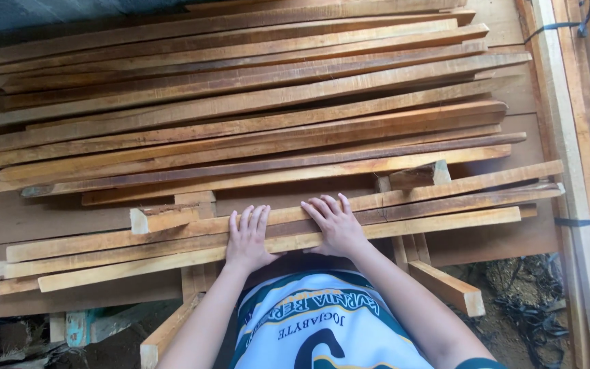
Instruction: The person arranges long wooden planks on a workbench, aligning them into a neat stack. They then use black straps to tie the stack together, wrapping the straps around the planks and securing them with knots.
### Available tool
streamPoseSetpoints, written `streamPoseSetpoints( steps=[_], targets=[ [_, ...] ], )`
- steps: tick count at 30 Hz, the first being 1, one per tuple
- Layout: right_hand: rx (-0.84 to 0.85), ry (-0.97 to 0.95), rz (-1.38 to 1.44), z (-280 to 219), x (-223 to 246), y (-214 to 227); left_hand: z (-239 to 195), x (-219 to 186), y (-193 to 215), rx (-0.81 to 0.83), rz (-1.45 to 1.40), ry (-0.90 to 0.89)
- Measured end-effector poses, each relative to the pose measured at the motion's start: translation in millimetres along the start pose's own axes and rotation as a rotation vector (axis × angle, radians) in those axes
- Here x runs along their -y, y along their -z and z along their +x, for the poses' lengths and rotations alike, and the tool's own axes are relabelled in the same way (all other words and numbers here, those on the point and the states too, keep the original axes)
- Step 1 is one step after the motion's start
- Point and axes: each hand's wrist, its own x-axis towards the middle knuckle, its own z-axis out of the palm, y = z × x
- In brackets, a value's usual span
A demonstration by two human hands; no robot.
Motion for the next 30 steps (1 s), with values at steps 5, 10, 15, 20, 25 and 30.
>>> streamPoseSetpoints(
  steps=[5,10,15,20,25,30],
  targets=[
    [0.07,-0.022,0.095,5,-1,15,9,0,25,0.241,-0.086,0.044],
    [0.107,-0.083,0.197,11,-1,15,13,4,17,0.378,-0.213,0.11],
    [0.2,-0.096,0.187,12,1,20,16,1,26,0.442,-0.215,0.127],
    [0.268,-0.064,0.125,14,0,29,21,-1,44,0.541,-0.18,0.118],
    [0.279,-0.052,0.097,13,0,28,21,-3,49,0.574,-0.162,0.112],
    [0.183,-0.026,0.102,12,-6,18,21,-2,49,0.523,-0.182,0.099]
  ],
)
